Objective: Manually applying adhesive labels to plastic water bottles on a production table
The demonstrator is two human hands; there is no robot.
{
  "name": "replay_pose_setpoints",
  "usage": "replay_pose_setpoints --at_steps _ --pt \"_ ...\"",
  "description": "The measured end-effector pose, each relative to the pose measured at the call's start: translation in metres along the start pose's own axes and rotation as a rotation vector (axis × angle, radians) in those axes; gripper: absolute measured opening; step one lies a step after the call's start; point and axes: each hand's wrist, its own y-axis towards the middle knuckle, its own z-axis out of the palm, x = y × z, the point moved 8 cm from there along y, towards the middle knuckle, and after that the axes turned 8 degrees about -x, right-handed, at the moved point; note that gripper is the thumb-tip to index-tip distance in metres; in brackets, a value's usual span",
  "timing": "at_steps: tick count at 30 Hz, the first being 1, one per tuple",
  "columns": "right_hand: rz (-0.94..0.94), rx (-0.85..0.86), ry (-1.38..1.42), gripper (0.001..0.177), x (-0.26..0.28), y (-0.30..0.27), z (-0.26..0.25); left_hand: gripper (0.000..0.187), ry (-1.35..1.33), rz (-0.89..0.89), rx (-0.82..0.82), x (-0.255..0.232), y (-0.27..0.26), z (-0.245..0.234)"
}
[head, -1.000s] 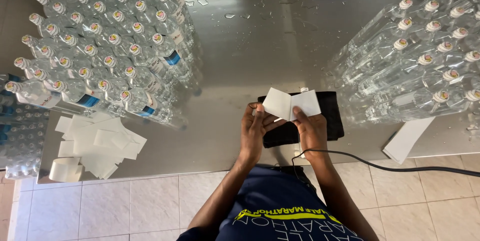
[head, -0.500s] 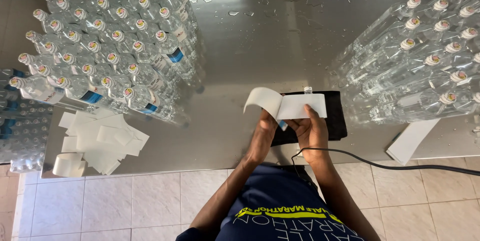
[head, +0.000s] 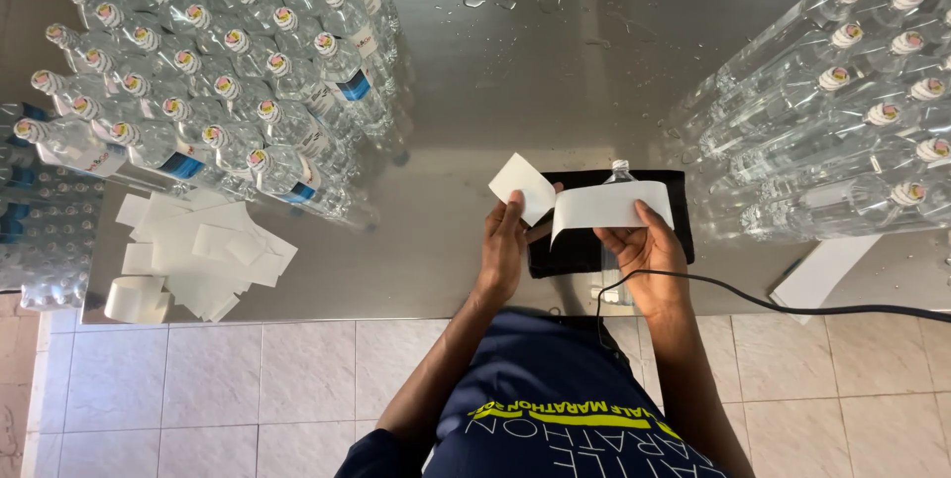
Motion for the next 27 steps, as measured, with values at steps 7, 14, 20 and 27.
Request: replay_pose_setpoints --at_steps 7,14,20,27 --pt "0.005 0.285 -0.032 0.060 0.007 -0.034 0.060 0.045 0.112 -0.020 0.041 0.060 0.014 -0.020" --pt "-0.093 0.464 0.045 0.058 0.001 -0.058 0.088 0.044 0.252 0.059 0.128 -0.012 -0.012 0.025" --pt "-0.258 0.133 -0.272 0.012 0.000 -0.039 0.051 0.045 0.462 0.127 0.125 0.066 0.007 -0.025" --pt "-0.354 0.071 -0.225 0.015 0.001 -0.024 0.034 0.055 0.657 0.270 0.293 0.031 -0.026 0.016"
